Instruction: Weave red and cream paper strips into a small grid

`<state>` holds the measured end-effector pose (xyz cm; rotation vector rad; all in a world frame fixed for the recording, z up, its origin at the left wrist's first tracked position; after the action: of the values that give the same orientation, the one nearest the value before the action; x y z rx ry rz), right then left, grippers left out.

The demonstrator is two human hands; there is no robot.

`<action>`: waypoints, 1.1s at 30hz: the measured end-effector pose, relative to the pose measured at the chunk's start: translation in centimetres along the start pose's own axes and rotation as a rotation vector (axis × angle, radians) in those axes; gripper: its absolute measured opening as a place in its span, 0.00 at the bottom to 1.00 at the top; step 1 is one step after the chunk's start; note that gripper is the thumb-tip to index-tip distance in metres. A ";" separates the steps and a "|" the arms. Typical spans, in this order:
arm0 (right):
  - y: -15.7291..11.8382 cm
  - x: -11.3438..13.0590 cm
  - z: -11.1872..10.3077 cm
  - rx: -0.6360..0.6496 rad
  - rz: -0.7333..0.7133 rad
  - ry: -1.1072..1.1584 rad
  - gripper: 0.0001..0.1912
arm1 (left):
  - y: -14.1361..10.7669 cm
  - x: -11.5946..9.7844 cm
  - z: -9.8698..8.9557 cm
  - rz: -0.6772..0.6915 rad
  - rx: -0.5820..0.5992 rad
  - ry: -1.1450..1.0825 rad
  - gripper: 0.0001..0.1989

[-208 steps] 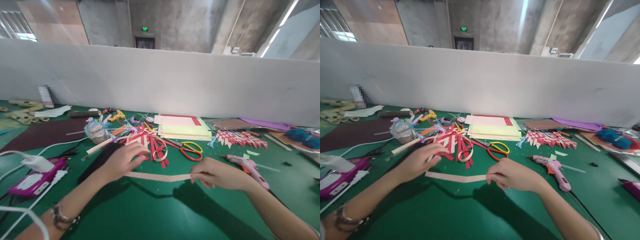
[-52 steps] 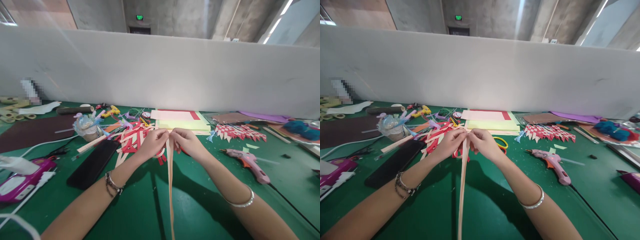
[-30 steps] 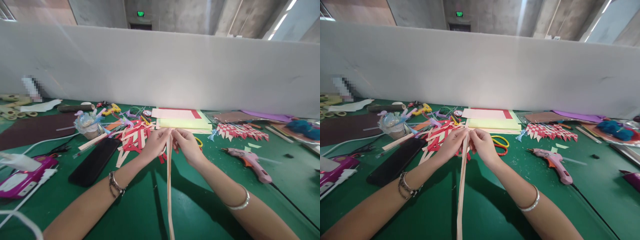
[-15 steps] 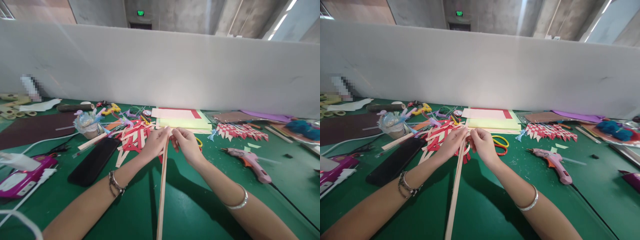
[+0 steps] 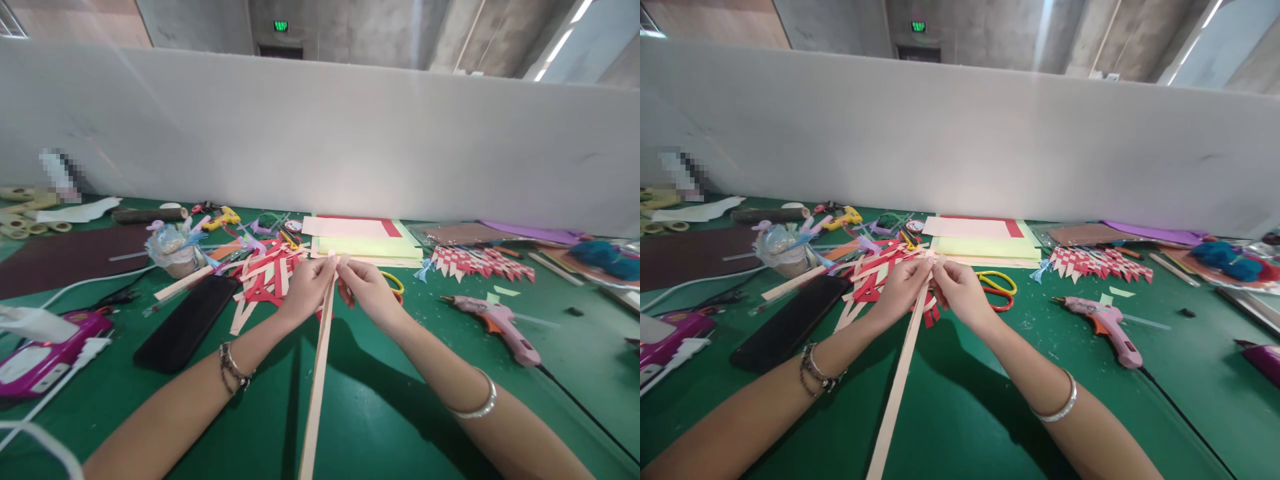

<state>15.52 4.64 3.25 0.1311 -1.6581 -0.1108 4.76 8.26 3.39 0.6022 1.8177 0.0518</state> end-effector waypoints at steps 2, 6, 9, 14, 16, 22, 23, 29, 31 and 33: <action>0.0 0.0 0.0 0.000 0.003 0.004 0.18 | 0.1 0.0 -0.2 -0.026 -0.055 -0.051 0.21; -0.1 0.2 -0.3 -0.057 -0.010 0.023 0.18 | 0.2 -0.3 -0.3 -0.071 0.007 -0.065 0.23; 0.0 0.4 -0.9 -0.153 -0.027 0.067 0.19 | 0.0 -0.4 0.2 -0.103 0.171 -0.055 0.23; 0.2 0.7 -1.2 -0.118 0.001 0.088 0.21 | -0.3 -0.8 0.5 -0.012 0.237 -0.045 0.21; 0.1 0.9 -0.9 -0.041 0.003 0.029 0.20 | -0.3 -1.1 0.5 0.042 0.228 -0.046 0.21; -0.2 1.0 -0.4 0.001 -0.017 -0.031 0.20 | -0.4 -1.3 0.2 0.090 0.128 -0.017 0.20; -0.3 0.9 -0.4 0.000 -0.012 -0.026 0.20 | -0.4 -1.2 0.1 0.095 0.095 -0.012 0.20; -0.3 0.5 -0.4 0.003 0.024 0.025 0.19 | -0.1 -0.8 -0.4 0.010 -0.049 -0.056 0.21; -0.2 0.5 -0.7 -0.053 0.014 0.048 0.19 | -0.1 -0.8 -0.1 -0.035 0.057 -0.075 0.22; -0.1 0.6 -1.0 -0.106 -0.003 0.081 0.19 | -0.2 -0.9 0.4 -0.071 0.200 -0.089 0.22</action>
<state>16.47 4.44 3.93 0.0566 -1.5677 -0.1929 5.19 7.63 3.98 0.6685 1.7680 -0.2038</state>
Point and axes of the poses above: each hand's wrist, its own y-axis towards the middle knuckle, its own z-axis out of the palm, x = y × z, the point moved 3 cm from there along y, towards the middle knuckle, and after that the axes turned 1 degree about -z, right-handed, at the moved point
